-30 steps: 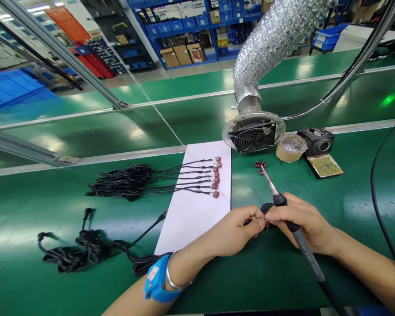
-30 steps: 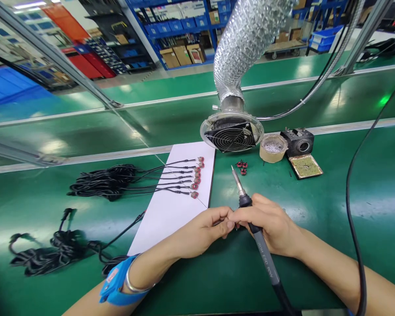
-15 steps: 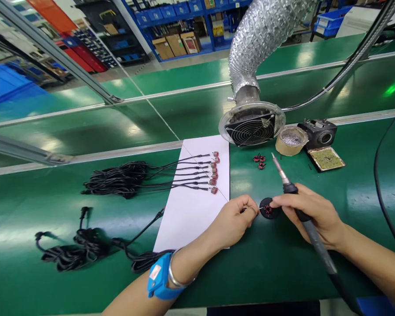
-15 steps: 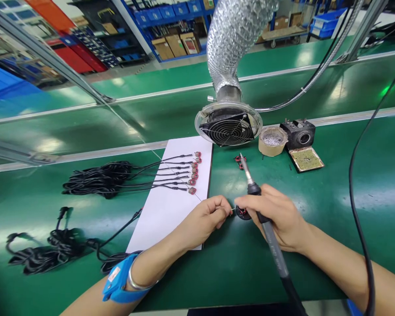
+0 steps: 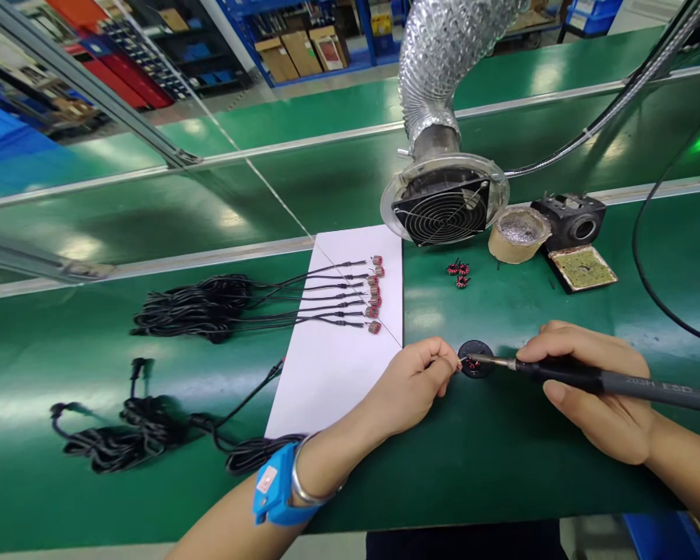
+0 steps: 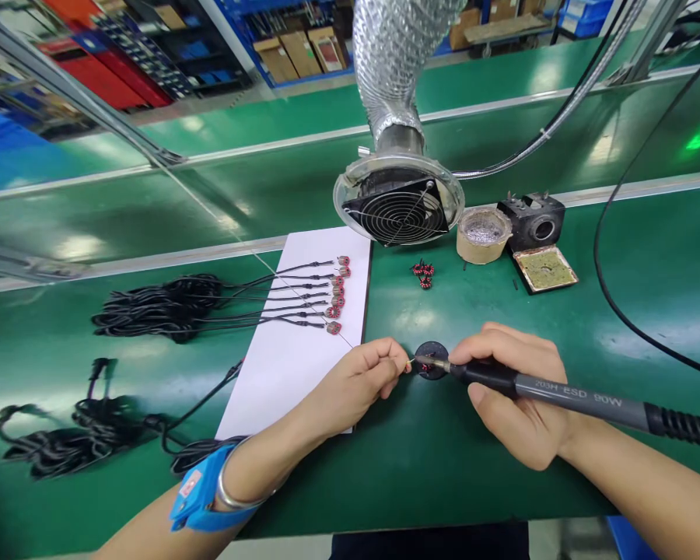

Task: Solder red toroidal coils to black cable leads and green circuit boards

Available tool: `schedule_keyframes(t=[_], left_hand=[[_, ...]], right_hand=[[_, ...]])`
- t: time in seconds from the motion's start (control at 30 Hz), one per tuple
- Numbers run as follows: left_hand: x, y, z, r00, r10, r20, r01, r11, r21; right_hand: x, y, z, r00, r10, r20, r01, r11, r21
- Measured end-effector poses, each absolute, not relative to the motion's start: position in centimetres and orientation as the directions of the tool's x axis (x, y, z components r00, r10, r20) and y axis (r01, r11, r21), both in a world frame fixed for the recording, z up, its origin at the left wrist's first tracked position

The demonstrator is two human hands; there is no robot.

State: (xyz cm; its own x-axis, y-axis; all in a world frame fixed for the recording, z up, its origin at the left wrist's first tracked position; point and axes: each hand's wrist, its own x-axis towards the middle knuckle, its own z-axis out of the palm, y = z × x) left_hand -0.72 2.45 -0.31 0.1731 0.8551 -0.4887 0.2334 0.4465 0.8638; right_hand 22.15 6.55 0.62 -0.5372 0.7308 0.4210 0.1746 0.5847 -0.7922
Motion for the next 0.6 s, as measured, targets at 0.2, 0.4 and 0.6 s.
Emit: schedule_keyframes(t=[0.2,0.4,0.6], left_hand=[[-0.74,2.45,-0.30,0.173,0.858,-0.483,0.243,0.439,0.865],[-0.69,2.38,-0.34,0.164,0.857,-0.489,0.260,0.441,0.859],[-0.75,2.31,-0.51,0.162,0.857,-0.489,0.270,0.438,0.857]], right_hand=[[22.08,6.69,0.79,-0.546,0.729,0.412,0.161,0.575,-0.802],[22.04,6.69,0.73,-0.545,0.731,0.410,0.152,0.567,-0.809],[21.97,6.67,0.59,-0.546,0.735,0.402,0.157,0.562,-0.812]])
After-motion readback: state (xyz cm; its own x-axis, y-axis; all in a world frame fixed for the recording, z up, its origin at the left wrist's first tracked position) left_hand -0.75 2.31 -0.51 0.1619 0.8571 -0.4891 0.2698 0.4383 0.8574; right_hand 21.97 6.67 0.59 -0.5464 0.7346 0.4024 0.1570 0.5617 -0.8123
